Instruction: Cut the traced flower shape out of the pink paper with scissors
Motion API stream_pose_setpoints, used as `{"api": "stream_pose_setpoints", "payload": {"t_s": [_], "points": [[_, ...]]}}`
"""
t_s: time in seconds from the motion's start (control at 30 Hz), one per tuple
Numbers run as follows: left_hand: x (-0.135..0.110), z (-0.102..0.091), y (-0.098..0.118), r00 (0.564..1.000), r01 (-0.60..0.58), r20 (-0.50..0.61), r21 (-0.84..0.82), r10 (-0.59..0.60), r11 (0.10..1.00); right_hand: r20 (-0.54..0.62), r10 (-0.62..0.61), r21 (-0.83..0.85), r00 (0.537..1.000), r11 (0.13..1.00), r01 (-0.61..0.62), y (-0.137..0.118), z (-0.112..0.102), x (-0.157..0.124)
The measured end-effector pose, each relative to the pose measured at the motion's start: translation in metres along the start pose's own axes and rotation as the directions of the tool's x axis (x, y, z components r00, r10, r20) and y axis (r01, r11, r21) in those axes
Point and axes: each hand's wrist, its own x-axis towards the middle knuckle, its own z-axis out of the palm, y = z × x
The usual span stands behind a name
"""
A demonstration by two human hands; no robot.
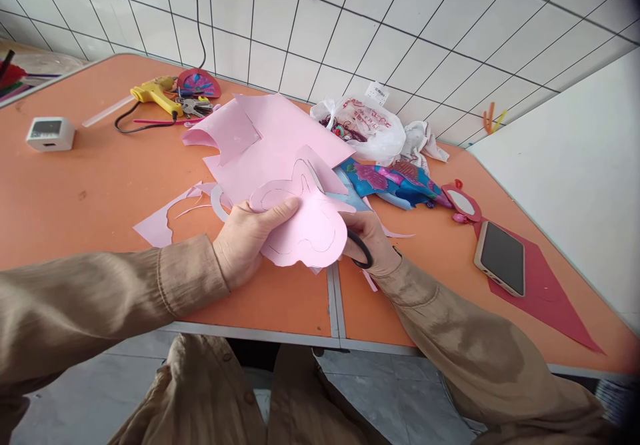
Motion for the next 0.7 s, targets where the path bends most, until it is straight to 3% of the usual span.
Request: {"api": "stream_pose_setpoints", "payload": {"t_s": [0.33,0.7], "points": [[-0.0006,-0.0006,-0.0009,0.999,-0.027,0.037,-0.028,0.028,0.999,-0.011,-0.042,0.011,0.999,0.999,0.042,0.0012,0.0005,0.001],[-0.0014,0.0027,0.0028,1.0,0.014,0.003,-0.03,-0.014,0.999,-0.016,-0.014,0.029,1.0,0.999,0.015,-0.0017,0.0036,0.0005]]}}
